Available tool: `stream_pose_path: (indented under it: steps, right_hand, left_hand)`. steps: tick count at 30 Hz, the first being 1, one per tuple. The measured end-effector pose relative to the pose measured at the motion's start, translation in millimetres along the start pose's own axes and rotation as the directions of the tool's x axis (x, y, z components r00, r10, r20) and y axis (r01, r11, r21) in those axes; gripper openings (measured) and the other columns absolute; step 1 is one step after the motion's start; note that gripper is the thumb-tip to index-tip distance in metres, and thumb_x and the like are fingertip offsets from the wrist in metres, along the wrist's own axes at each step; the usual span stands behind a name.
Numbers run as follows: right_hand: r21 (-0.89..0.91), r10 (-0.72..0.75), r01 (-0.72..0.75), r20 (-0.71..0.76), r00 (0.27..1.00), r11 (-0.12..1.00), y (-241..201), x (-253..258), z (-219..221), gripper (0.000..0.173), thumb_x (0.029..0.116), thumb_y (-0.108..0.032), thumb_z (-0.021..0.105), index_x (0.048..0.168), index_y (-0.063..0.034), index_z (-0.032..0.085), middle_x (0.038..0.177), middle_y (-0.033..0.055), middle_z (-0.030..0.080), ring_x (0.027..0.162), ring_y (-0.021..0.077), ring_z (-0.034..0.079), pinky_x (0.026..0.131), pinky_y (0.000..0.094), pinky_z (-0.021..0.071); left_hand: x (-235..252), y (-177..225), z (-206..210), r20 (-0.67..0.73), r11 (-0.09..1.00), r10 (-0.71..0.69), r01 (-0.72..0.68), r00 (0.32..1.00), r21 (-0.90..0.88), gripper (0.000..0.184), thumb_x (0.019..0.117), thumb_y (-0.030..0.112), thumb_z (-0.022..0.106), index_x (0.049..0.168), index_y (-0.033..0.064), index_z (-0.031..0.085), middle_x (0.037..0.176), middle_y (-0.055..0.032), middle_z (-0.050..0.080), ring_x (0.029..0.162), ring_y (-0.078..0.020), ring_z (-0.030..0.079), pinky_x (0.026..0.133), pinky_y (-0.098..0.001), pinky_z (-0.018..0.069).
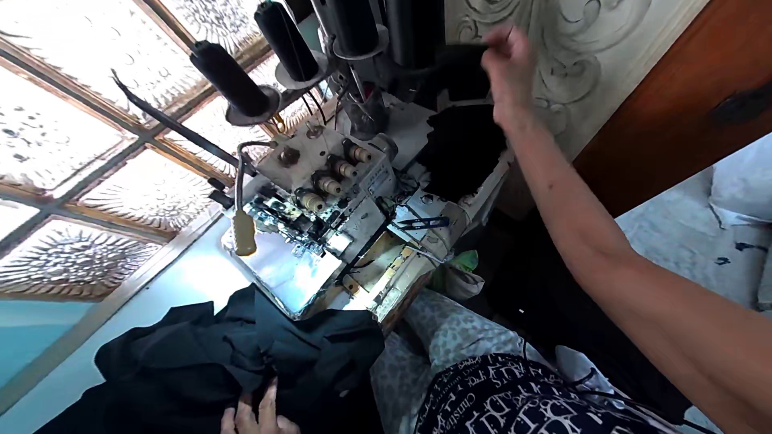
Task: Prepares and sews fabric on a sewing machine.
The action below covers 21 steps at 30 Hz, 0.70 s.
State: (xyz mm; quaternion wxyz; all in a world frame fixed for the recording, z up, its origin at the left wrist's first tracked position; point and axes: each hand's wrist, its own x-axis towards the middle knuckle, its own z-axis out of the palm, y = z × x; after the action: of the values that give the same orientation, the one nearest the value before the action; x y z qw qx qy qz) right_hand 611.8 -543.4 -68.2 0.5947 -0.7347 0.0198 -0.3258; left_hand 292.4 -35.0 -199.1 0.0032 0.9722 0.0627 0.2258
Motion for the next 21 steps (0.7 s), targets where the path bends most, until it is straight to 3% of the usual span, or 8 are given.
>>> stream_pose_path:
  steps: [4,7,9,11,13,15,18,21]
  right_hand:
    - [0.141,-0.283,0.277,0.020,0.959,0.950,-62.3,-14.3,-0.7,0.007,0.0939,0.001,0.061,0.091,0.0015,0.068,0.083,0.0036,0.069,0.081,0.0071,0.066,0.081,0.0284,0.0560]
    - [0.044,-0.532,0.544,0.293,0.794,0.838,-105.0,-71.1,-0.6,0.019,0.0992,-0.015,0.064,0.101,0.0013,0.073,0.093,0.0022,0.072,0.086,0.0009,0.066,0.081,0.0209,0.0547]
    - [0.174,-0.617,0.607,0.416,0.668,0.775,-122.4,-117.2,5.1,0.018,0.0987,-0.012,0.064,0.098,0.0050,0.072,0.092,0.0074,0.072,0.085,0.0030,0.066,0.079,0.0198,0.0545]
    - [0.391,-0.594,0.447,0.522,0.613,0.805,-129.0,-169.1,15.3,0.014,0.0949,-0.008,0.068,0.093,0.0043,0.074,0.090,0.0081,0.072,0.086,0.0062,0.067,0.081,0.0215,0.0554]
    - [0.545,-0.535,0.171,0.630,0.563,0.821,-131.4,-218.8,27.8,0.010,0.0916,-0.006,0.071,0.089,0.0021,0.076,0.090,0.0055,0.072,0.090,0.0059,0.067,0.082,0.0201,0.0552]
    - [0.610,-0.521,-0.011,0.685,0.510,0.792,-132.8,-254.8,39.6,0.012,0.0940,-0.006,0.070,0.092,0.0045,0.076,0.093,0.0087,0.071,0.093,0.0044,0.066,0.083,0.0159,0.0532]
    - [0.641,-0.532,-0.057,0.679,0.506,0.765,-138.5,-280.2,47.4,0.014,0.0937,-0.005,0.070,0.090,0.0080,0.071,0.099,0.0159,0.068,0.098,0.0068,0.064,0.086,0.0135,0.0494]
    - [0.607,-0.508,-0.003,0.668,0.544,0.795,-140.7,-285.5,45.1,0.018,0.0935,-0.007,0.071,0.085,0.0072,0.063,0.097,0.0154,0.066,0.097,0.0060,0.063,0.085,0.0123,0.0489]
  left_hand:
    - [4.1,-2.3,-11.4,0.110,0.998,0.022,-0.016,0.994,-0.058,0.040,0.0878,-0.010,0.049,0.121,-0.0034,0.071,0.135,-0.0408,0.054,0.129,-0.0656,0.046,0.105,-0.0728,0.0365]
    - [16.8,2.8,-43.1,0.199,0.984,0.085,-0.050,0.976,-0.173,0.033,0.0942,0.002,0.052,0.121,-0.0075,0.069,0.137,-0.0433,0.051,0.128,-0.0656,0.046,0.108,-0.0710,0.0349]
    - [27.9,22.8,-65.4,0.099,0.955,0.129,-0.097,0.987,-0.280,0.031,0.0966,0.006,0.053,0.119,-0.0098,0.069,0.135,-0.0390,0.056,0.129,-0.0578,0.051,0.112,-0.0624,0.0367]
    - [36.9,49.6,-77.6,-0.056,0.853,0.146,-0.155,0.988,-0.499,0.027,0.0999,0.009,0.055,0.113,-0.0090,0.069,0.124,-0.0275,0.066,0.125,-0.0346,0.060,0.109,-0.0402,0.0446]
    - [42.0,81.9,-78.8,-0.112,0.574,0.105,-0.152,0.988,-0.804,0.017,0.1032,0.014,0.059,0.110,0.0049,0.072,0.113,-0.0017,0.072,0.112,-0.0059,0.066,0.097,-0.0213,0.0533]
    - [44.5,114.6,-74.4,-0.095,0.228,0.133,-0.124,0.987,-0.966,0.015,0.1026,0.021,0.062,0.111,0.0227,0.075,0.109,0.0145,0.073,0.102,0.0024,0.067,0.090,-0.0173,0.0556]
    - [43.3,142.8,-66.2,-0.107,-0.232,0.224,-0.054,0.969,-0.971,0.021,0.1001,0.017,0.063,0.115,0.0266,0.075,0.112,0.0189,0.071,0.104,0.0069,0.063,0.091,-0.0133,0.0506]
    - [39.2,150.3,-65.9,-0.074,-0.493,0.247,0.059,0.966,-0.868,0.022,0.0989,0.011,0.063,0.114,0.0210,0.077,0.112,0.0123,0.073,0.106,0.0025,0.064,0.094,-0.0158,0.0501]
